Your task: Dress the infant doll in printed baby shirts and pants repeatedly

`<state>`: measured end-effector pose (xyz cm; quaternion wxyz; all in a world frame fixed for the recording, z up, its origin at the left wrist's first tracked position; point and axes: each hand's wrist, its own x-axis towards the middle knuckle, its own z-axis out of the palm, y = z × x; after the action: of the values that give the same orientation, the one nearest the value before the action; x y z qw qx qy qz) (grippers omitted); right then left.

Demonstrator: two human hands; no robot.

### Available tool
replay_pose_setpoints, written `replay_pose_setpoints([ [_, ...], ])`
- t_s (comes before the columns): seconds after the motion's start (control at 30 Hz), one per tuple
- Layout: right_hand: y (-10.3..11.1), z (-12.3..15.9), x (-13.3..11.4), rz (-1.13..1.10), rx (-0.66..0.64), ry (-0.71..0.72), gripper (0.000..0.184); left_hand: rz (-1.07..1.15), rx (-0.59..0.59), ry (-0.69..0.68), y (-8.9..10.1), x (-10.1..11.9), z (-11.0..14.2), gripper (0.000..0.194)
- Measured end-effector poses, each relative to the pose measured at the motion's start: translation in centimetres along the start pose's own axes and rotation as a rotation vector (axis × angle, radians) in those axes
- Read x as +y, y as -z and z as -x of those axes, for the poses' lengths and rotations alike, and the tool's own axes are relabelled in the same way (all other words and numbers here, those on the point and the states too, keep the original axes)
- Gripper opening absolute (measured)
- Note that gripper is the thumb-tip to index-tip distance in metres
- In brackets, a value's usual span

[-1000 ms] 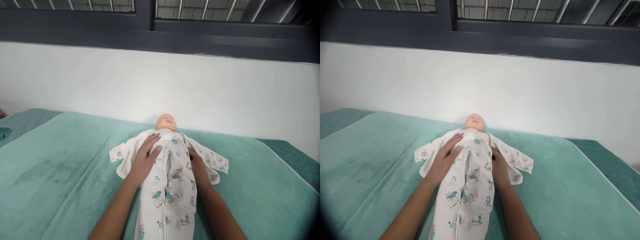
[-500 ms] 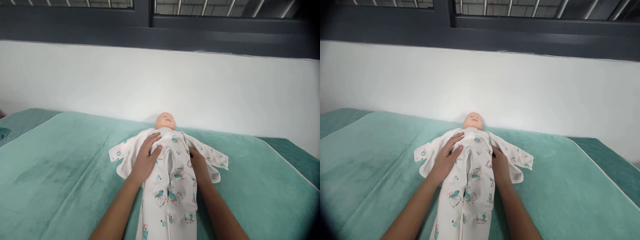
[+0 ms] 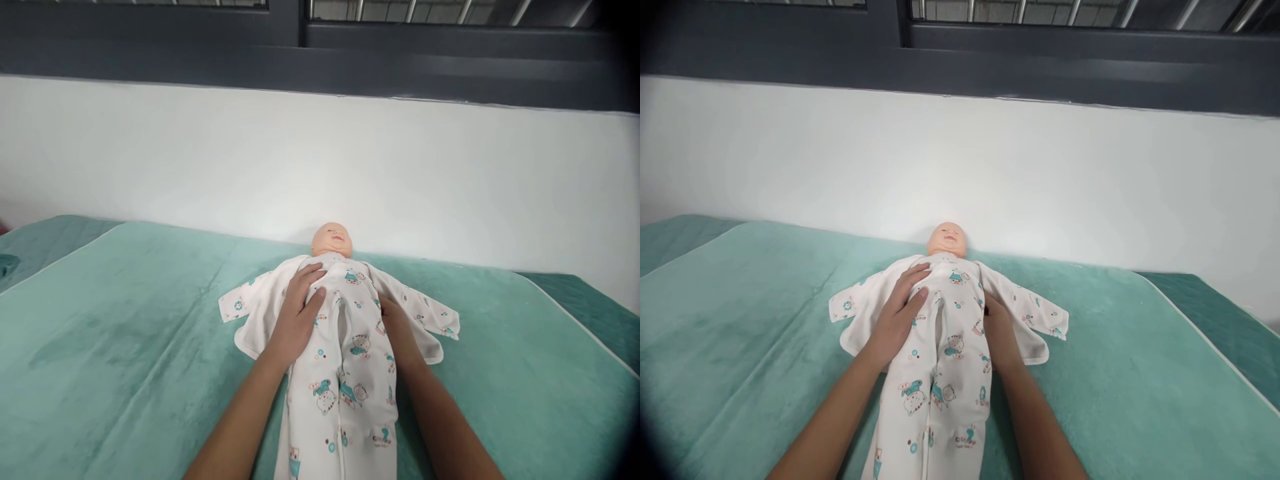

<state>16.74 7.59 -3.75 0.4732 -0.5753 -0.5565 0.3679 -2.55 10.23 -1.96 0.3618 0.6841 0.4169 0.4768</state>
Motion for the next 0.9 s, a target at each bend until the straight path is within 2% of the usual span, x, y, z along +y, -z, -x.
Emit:
replay_pose_setpoints([
  [0.13,-0.1,0.2,-0.2,0.003,0.007,0.048,0.041,-0.008,-0.012,-0.009,-0.1,-0.3,0.1,0.033],
  [0.33,-0.5,-0.5,1.0,-0.344,0.074,-0.008,0.044,-0.013,-0.005,0.014,0.2,-0.8,0.0,0.032],
  [0.47,-0.6,-0.4,1.9,-0.272,0.138,0.078,0.039,-0.051,0.011,-0.034,0.1,-1.0,0.0,0.034],
  [0.57,-0.6,0.9,1.8,-0.174,0.215,0.173,0.034,-0.109,0.056,-0.053,0.0,-1.1,1.1,0.037],
  [0.63,-0.8,2.5,1.6,-0.129,0.244,0.192,0.035,-0.145,0.074,-0.043,0.0,-1.1,2.9,0.04],
  [0.7,-0.9,5.0,1.6,-0.103,0.227,0.18,0.037,-0.155,0.071,-0.014,0.4,-1.0,5.7,0.041],
  [0.83,-0.7,12.6,2.2,-0.068,0.1,0.115,0.044,-0.159,0.052,0.094,2.0,-0.7,13.9,0.042],
  [0.9,-0.5,16.9,2.7,-0.037,0.022,0.084,0.046,-0.187,-0.047,0.082,2.9,-0.5,17.8,0.04],
])
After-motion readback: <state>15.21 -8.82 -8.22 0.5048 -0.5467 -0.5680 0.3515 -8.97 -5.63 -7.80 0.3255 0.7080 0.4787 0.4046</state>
